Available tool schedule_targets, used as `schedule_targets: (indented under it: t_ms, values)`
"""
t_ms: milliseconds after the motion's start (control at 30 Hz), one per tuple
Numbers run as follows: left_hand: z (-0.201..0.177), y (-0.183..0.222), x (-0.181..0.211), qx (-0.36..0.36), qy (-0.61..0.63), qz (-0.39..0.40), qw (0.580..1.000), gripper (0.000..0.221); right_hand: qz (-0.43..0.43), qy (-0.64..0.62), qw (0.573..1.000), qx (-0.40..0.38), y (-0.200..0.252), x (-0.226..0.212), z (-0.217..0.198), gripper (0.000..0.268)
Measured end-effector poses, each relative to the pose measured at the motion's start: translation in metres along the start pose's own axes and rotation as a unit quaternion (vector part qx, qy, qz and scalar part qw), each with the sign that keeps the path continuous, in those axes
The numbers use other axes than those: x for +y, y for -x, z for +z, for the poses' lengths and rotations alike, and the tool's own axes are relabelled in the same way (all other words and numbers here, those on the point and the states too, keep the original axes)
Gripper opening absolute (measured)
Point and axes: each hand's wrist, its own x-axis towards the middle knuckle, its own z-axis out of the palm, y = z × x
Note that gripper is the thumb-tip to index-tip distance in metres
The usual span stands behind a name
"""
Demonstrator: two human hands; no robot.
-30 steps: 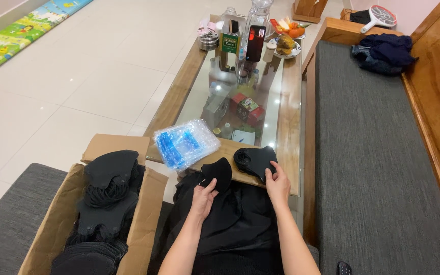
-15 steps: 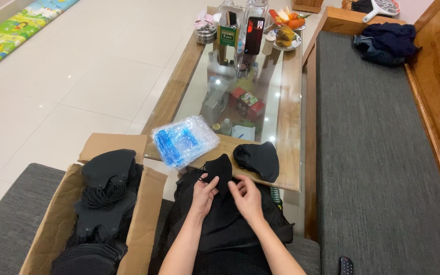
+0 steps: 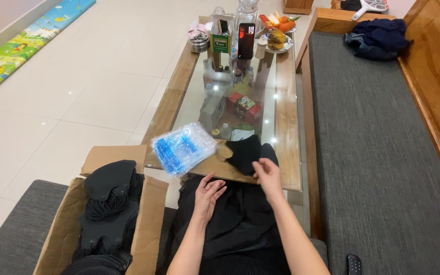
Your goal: Inspecting and sorting black fabric face masks from a cardboard box on a table
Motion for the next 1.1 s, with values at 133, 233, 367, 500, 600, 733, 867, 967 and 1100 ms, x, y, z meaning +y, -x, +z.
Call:
schedule_targets:
  t_ms: [133,233,367,500,600,733,867,967,1100]
  values:
    - [0.002,0.002,0.002,-0.002,0.001,0.004,1.0,0.046,0.046,0.081,0.995,0.045,-0.008,-0.015,-0.03,0.036]
    - [0.001,0.001,0.001,-0.004,-0.003,0.007,1.0,0.047,0.087,0.216,0.971,0.051,0.001,-0.037,-0.038,0.037]
    - [0.0,0.001,0.001,-0.003,-0.006,0.001,1.0,0.047,0.032,0.328,0.942,0.068,0.012,-0.058,-0.035,0.068]
    - [0.005,0.007,0.006,0.001,-0.016,-0.001,1.0,0.044,0.109,0.341,0.934,0.004,0.011,-0.07,-0.029,0.096]
    - [0.002,0.004,0.003,0.006,-0.024,-0.003,1.0,0.042,0.158,0.368,0.916,0.002,-0.005,-0.054,-0.033,0.118]
    - [0.019,0.007,0.01,0.003,-0.076,-0.002,0.997,0.038,0.16,0.369,0.916,0.001,-0.02,-0.038,-0.038,0.113]
    - [0.06,0.001,0.031,-0.009,-0.294,0.051,0.954,0.038,0.176,0.293,0.94,0.012,-0.016,-0.043,-0.026,0.09]
    - [0.08,-0.01,0.041,-0.037,-0.451,0.113,0.885,0.044,0.144,0.228,0.963,0.006,0.006,-0.065,-0.016,0.083]
    - [0.122,-0.003,0.07,-0.128,-0.628,0.248,0.727,0.073,0.005,0.165,0.985,-0.055,0.022,-0.085,-0.008,0.051]
